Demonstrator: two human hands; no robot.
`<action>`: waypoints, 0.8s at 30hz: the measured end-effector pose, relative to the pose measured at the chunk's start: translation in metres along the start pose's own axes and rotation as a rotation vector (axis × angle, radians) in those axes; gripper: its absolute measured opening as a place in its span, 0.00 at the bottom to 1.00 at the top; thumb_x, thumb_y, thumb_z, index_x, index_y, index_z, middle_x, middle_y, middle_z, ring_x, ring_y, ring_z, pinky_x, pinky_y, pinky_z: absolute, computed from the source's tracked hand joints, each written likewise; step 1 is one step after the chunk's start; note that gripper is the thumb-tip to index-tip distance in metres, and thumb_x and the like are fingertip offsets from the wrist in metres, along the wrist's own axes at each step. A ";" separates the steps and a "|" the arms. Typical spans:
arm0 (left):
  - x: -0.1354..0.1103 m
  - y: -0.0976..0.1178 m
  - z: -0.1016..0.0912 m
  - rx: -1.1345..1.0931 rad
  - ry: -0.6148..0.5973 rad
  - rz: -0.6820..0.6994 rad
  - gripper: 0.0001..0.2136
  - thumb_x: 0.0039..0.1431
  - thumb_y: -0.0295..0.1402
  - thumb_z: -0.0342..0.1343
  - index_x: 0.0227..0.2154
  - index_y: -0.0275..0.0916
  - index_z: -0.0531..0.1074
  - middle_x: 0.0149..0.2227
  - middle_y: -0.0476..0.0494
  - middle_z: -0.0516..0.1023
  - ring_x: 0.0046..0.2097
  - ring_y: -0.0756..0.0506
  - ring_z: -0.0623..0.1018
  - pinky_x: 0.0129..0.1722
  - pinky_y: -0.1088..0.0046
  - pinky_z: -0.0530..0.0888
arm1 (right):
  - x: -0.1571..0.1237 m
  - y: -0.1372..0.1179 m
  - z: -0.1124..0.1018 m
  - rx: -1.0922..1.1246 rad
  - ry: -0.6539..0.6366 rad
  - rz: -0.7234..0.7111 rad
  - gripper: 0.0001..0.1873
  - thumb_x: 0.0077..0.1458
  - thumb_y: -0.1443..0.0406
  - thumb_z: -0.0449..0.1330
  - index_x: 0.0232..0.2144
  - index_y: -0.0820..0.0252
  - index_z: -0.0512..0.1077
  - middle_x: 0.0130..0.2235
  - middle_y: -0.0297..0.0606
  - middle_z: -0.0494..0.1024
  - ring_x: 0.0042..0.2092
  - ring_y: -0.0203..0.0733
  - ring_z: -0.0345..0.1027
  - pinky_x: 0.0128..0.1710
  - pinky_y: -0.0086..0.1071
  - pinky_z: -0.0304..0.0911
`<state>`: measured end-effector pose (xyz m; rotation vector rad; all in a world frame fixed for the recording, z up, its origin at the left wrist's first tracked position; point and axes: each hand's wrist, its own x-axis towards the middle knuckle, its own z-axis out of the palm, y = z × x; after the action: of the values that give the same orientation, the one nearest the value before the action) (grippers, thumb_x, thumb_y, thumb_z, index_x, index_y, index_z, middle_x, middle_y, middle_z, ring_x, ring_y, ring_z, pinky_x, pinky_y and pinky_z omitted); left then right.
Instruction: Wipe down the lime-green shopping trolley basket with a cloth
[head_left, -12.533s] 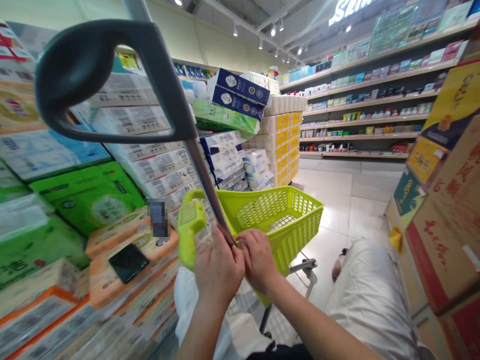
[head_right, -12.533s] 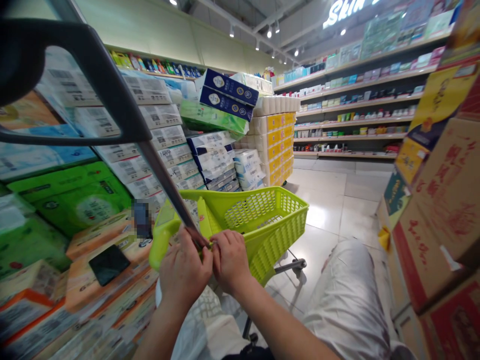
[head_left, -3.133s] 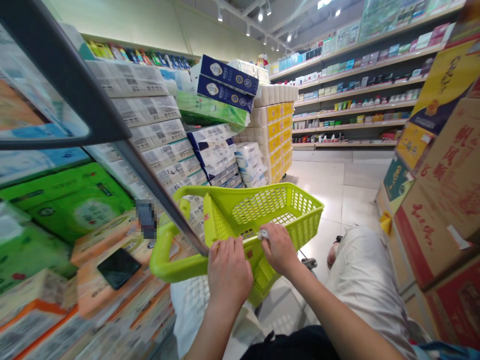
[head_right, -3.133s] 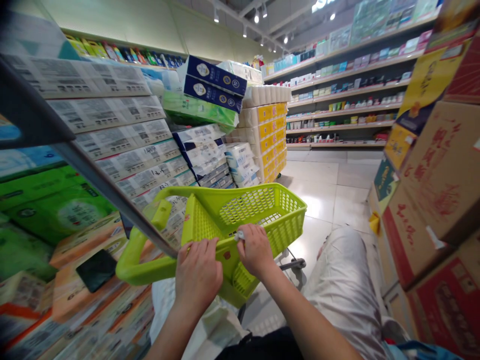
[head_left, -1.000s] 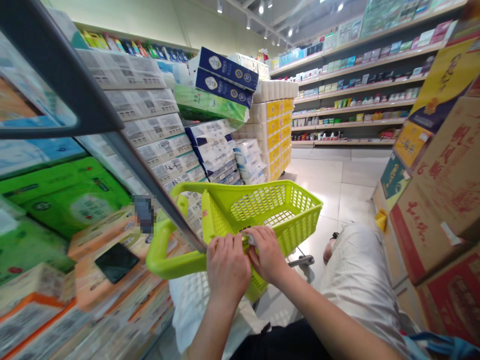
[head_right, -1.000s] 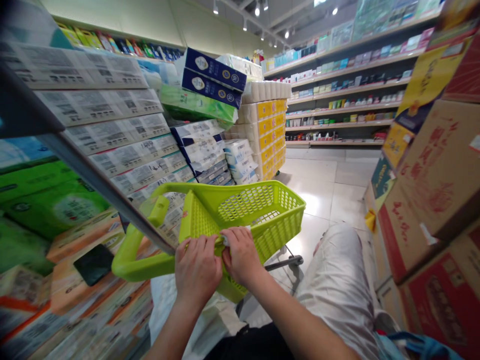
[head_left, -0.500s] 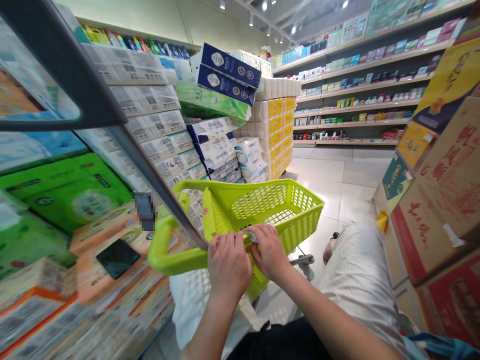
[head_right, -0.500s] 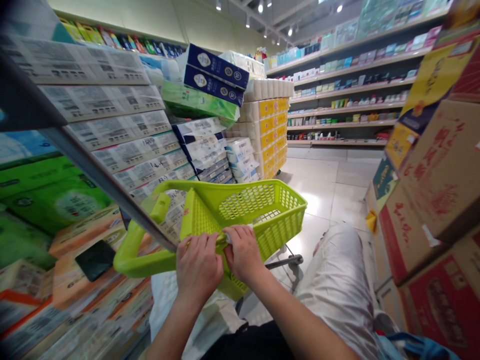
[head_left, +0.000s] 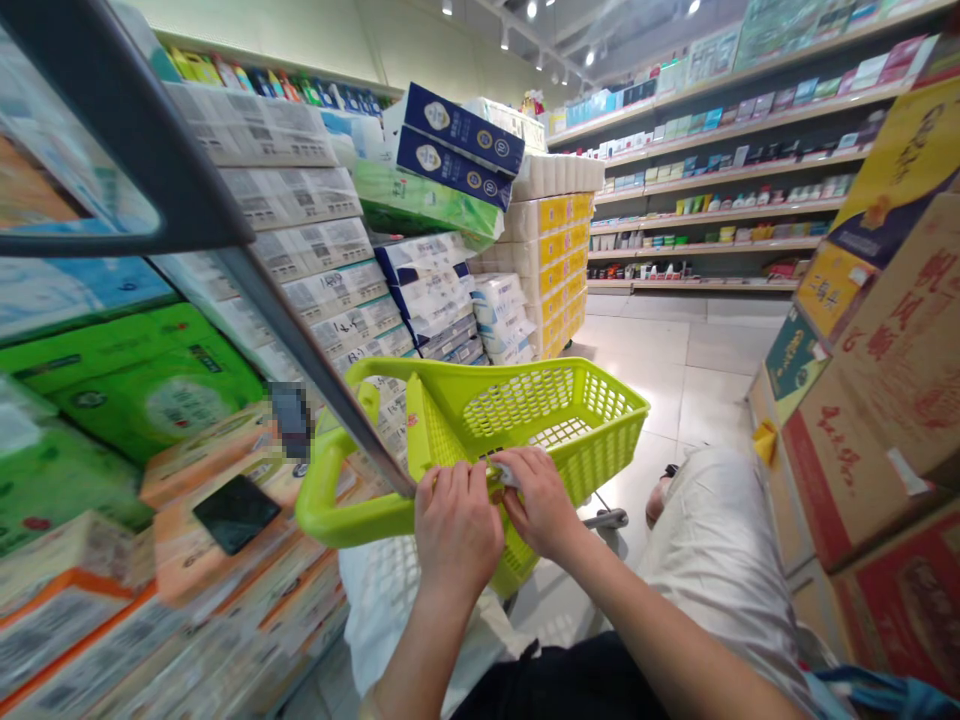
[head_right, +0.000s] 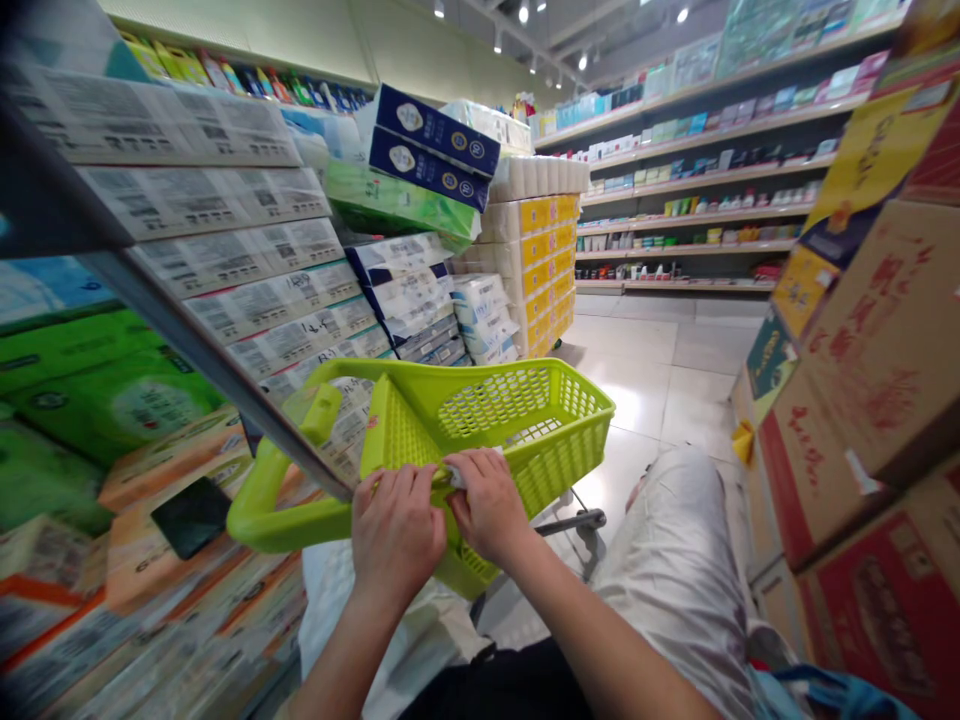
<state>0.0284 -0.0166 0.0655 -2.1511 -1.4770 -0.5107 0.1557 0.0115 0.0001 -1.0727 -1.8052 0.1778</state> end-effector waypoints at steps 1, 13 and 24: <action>0.000 0.000 0.000 0.001 0.005 0.004 0.14 0.49 0.25 0.51 0.40 0.37 0.72 0.32 0.43 0.74 0.40 0.40 0.72 0.51 0.59 0.60 | -0.001 0.005 -0.002 -0.022 0.006 0.007 0.23 0.50 0.73 0.51 0.49 0.58 0.67 0.46 0.42 0.72 0.49 0.46 0.62 0.54 0.42 0.56; -0.001 -0.002 0.002 -0.010 0.044 0.017 0.15 0.47 0.24 0.51 0.40 0.36 0.72 0.32 0.43 0.74 0.39 0.40 0.72 0.50 0.59 0.60 | -0.002 0.001 0.001 -0.013 0.013 -0.001 0.23 0.50 0.73 0.51 0.50 0.58 0.67 0.47 0.42 0.72 0.49 0.46 0.61 0.54 0.42 0.55; -0.001 -0.002 0.002 -0.013 0.039 0.013 0.14 0.48 0.25 0.51 0.39 0.36 0.72 0.32 0.43 0.74 0.39 0.40 0.72 0.51 0.59 0.59 | -0.001 0.000 0.002 -0.026 0.060 0.069 0.23 0.48 0.74 0.51 0.47 0.59 0.68 0.45 0.42 0.72 0.49 0.46 0.61 0.54 0.42 0.55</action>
<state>0.0266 -0.0155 0.0635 -2.1474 -1.4412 -0.5558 0.1539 0.0113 -0.0015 -1.1483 -1.7221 0.1618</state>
